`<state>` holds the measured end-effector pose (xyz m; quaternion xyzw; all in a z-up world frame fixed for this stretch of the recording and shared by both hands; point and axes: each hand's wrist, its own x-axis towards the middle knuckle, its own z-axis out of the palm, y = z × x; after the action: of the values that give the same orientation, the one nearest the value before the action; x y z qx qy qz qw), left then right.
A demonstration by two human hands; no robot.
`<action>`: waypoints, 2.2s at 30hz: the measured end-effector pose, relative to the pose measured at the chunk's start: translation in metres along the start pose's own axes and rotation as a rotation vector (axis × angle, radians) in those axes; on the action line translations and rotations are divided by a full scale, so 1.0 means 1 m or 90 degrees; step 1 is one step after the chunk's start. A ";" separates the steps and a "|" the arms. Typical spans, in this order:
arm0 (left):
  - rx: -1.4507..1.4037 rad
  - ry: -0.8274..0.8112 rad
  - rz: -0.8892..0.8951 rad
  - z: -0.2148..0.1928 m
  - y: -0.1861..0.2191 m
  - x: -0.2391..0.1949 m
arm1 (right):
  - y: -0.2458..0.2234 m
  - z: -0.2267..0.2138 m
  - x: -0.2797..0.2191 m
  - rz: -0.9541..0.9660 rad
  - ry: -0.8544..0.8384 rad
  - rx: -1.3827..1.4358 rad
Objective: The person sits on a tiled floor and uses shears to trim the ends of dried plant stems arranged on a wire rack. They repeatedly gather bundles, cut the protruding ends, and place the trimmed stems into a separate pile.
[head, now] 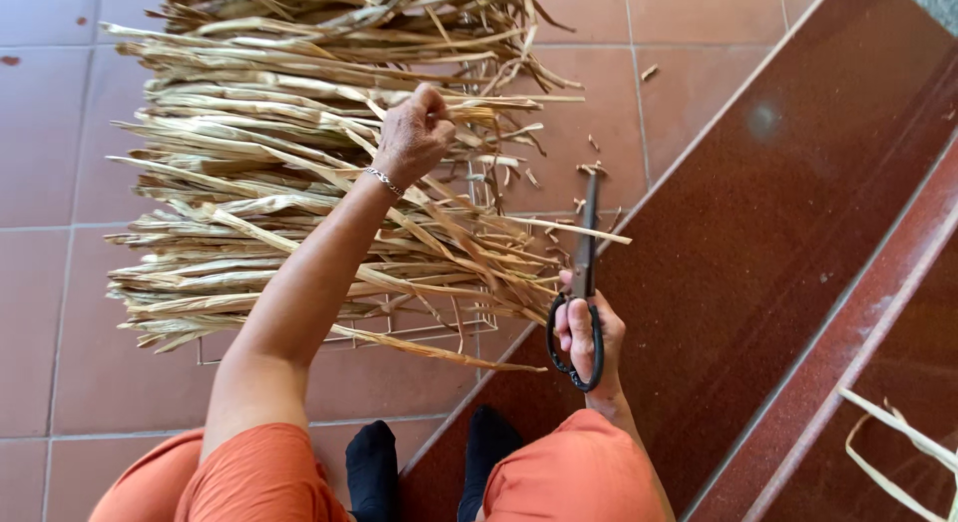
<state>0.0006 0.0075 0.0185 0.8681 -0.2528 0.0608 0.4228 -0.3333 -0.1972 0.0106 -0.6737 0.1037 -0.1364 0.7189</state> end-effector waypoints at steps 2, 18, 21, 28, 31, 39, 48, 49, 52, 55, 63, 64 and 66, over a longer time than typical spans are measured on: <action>-0.084 -0.048 -0.004 -0.018 0.007 -0.001 | -0.012 0.007 0.000 -0.061 0.008 0.020; -0.704 -0.045 -0.244 -0.059 -0.001 -0.020 | -0.072 0.027 0.040 -0.072 -0.157 -0.083; -0.724 -0.033 -0.262 -0.061 -0.005 -0.028 | -0.061 0.041 0.053 -0.003 -0.221 -0.086; -0.676 -0.037 -0.226 -0.048 -0.012 -0.038 | -0.044 0.068 0.083 0.064 -0.211 -0.131; -0.648 -0.057 -0.193 -0.039 -0.013 -0.040 | -0.040 0.077 0.093 -0.052 -0.225 -0.199; -0.605 -0.114 -0.203 -0.025 -0.007 -0.045 | -0.029 0.083 0.083 -0.029 -0.152 -0.172; -0.627 -0.203 -0.244 -0.028 0.002 -0.044 | -0.010 0.051 0.057 0.125 -0.064 -0.014; -0.607 -0.210 -0.240 -0.031 0.002 -0.046 | -0.008 0.044 0.059 0.137 -0.085 0.000; -0.573 -0.223 -0.223 -0.036 0.001 -0.049 | 0.002 0.038 0.072 0.213 -0.194 0.120; -0.598 -0.242 -0.208 -0.042 -0.002 -0.050 | 0.013 0.043 0.081 0.180 -0.262 0.136; -0.554 -0.295 -0.202 -0.049 -0.003 -0.058 | -0.010 0.051 0.111 0.154 -0.237 0.095; -0.551 -0.305 -0.193 -0.049 -0.006 -0.060 | -0.014 0.051 0.114 0.158 -0.226 0.087; -0.540 -0.313 -0.175 -0.048 -0.009 -0.059 | -0.021 0.051 0.121 0.184 -0.233 0.096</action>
<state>-0.0408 0.0717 0.0236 0.6341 -0.2306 -0.3096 0.6700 -0.2037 -0.1910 0.0395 -0.6095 0.0568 0.0846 0.7862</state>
